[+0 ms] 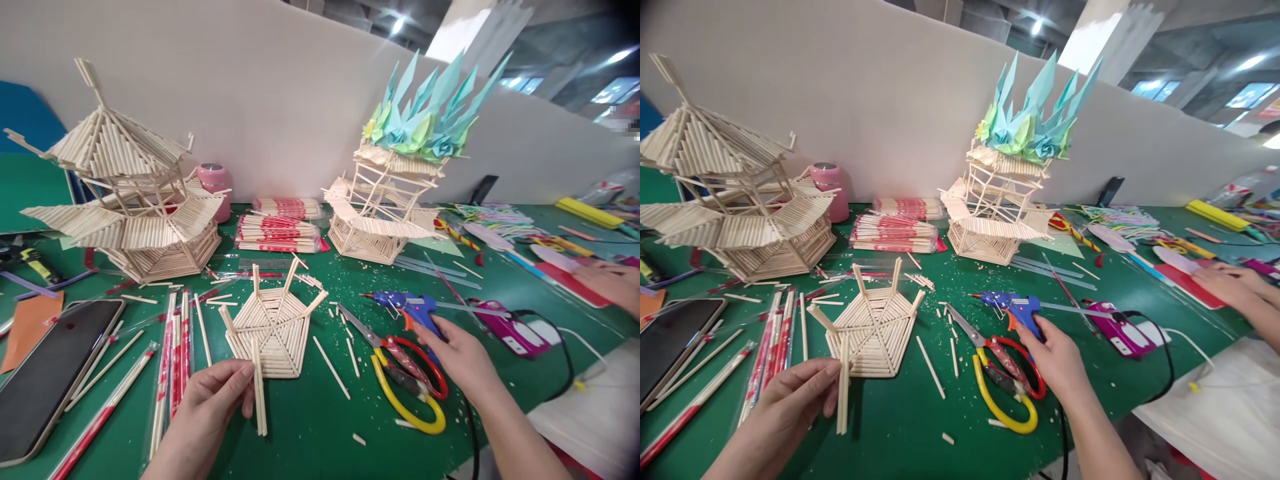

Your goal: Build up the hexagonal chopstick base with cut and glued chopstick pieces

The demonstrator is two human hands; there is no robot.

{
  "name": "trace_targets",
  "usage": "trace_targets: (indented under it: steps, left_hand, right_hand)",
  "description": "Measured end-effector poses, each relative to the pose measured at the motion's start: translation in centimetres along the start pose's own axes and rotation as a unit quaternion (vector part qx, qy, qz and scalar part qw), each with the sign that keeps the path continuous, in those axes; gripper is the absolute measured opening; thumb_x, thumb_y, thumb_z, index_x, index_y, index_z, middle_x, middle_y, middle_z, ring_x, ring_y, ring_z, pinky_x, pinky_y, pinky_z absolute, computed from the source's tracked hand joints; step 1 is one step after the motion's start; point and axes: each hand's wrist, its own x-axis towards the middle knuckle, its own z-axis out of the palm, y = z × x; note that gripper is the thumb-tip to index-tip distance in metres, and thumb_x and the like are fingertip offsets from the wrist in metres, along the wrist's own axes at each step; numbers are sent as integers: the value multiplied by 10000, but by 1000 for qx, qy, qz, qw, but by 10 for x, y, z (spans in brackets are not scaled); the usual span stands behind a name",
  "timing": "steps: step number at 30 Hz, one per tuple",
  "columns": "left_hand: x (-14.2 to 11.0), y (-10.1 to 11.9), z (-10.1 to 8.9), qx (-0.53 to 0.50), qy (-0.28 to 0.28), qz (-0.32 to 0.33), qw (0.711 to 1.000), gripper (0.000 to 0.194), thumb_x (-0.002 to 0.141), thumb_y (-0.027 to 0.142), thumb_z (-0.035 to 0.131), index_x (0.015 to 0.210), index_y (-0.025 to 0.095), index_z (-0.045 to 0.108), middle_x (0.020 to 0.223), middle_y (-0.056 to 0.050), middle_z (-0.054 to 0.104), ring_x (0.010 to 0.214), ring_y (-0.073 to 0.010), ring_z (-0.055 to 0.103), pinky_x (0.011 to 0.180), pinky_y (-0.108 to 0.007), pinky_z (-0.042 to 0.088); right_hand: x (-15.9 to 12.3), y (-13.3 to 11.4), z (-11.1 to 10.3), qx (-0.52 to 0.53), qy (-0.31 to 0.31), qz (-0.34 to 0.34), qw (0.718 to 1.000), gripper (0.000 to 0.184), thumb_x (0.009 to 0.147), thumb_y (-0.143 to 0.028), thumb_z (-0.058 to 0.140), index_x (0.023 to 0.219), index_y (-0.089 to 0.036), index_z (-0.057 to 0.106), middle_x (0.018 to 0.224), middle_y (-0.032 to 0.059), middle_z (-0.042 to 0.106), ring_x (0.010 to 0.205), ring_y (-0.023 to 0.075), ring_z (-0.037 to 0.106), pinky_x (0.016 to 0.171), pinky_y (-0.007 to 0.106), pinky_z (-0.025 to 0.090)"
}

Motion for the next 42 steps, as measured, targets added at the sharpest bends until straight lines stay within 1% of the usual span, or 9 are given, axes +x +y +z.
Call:
trace_targets:
  steps: [7, 9, 12, 16, 27, 30, 33, 37, 42]
  left_hand:
    - [0, 1, 1, 2, -3, 11, 1000, 393, 611, 505, 659, 428, 171, 562, 424, 19, 480, 487, -117, 393, 515, -240, 304]
    - [1, 0, 1, 6, -4, 12, 1000, 408, 614, 508, 654, 413, 169, 550, 425, 17, 476, 491, -118, 393, 512, -240, 308]
    - [2, -2, 0, 7, -1, 15, 1000, 398, 645, 491, 641, 431, 166, 554, 434, 19, 476, 502, -117, 399, 521, -235, 313]
    - [2, -6, -4, 18, 1, 33, 999, 367, 699, 449, 612, 475, 162, 570, 442, 24, 483, 505, -112, 401, 529, -231, 310]
    - [-1, -6, -6, 37, 13, 58, 998, 337, 741, 418, 576, 515, 168, 582, 439, 29, 482, 496, -106, 389, 534, -230, 303]
    - [0, -6, -6, 39, 10, 61, 997, 342, 753, 413, 564, 517, 167, 583, 448, 29, 483, 498, -104, 386, 538, -229, 305]
    - [0, -7, -5, 39, 10, 64, 997, 335, 745, 421, 569, 525, 169, 591, 442, 29, 482, 506, -110, 395, 548, -230, 313]
    - [-1, -5, -4, 53, 7, 74, 996, 351, 753, 411, 561, 496, 172, 566, 447, 26, 486, 501, -110, 405, 543, -225, 322]
    - [-3, -1, -3, 112, 28, 132, 984, 345, 734, 401, 571, 478, 170, 559, 473, 19, 473, 491, -115, 434, 502, -218, 342]
  right_hand:
    - [-14, -22, 11, -115, 31, -73, 990, 380, 743, -425, 488, 983, -145, 583, 927, 134, 638, 763, 273, 603, 621, 353, 457]
    - [-33, -44, 20, -85, -30, -147, 985, 238, 808, -356, 442, 913, -184, 568, 782, 67, 642, 679, 205, 603, 589, 293, 456]
    - [-58, -79, 37, -108, -211, -246, 940, 177, 831, -252, 436, 696, -217, 546, 605, -7, 616, 552, 151, 580, 488, 232, 396]
    - [-68, -107, 53, -252, -232, -301, 890, 145, 761, -138, 469, 643, -196, 529, 577, 0, 616, 530, 164, 596, 450, 232, 336]
    - [-63, -112, 50, -299, -248, -335, 858, 191, 687, -25, 422, 689, -184, 529, 590, 16, 608, 540, 182, 605, 460, 246, 332]
    - [-64, -114, 42, -211, -266, -297, 893, 169, 709, -59, 427, 696, -202, 516, 545, -27, 556, 501, 145, 556, 457, 229, 355]
    - [-70, -124, 34, 17, -327, -213, 920, 92, 756, -143, 447, 723, -205, 507, 586, -39, 519, 516, 111, 503, 471, 202, 396]
    - [-85, -146, 39, 231, -390, -157, 877, 46, 768, -179, 472, 730, -183, 498, 623, -43, 458, 559, 89, 451, 509, 181, 403]
    - [-99, -168, 59, 293, -404, -119, 858, 76, 734, -163, 499, 661, -170, 478, 559, -55, 443, 508, 77, 440, 489, 175, 397]
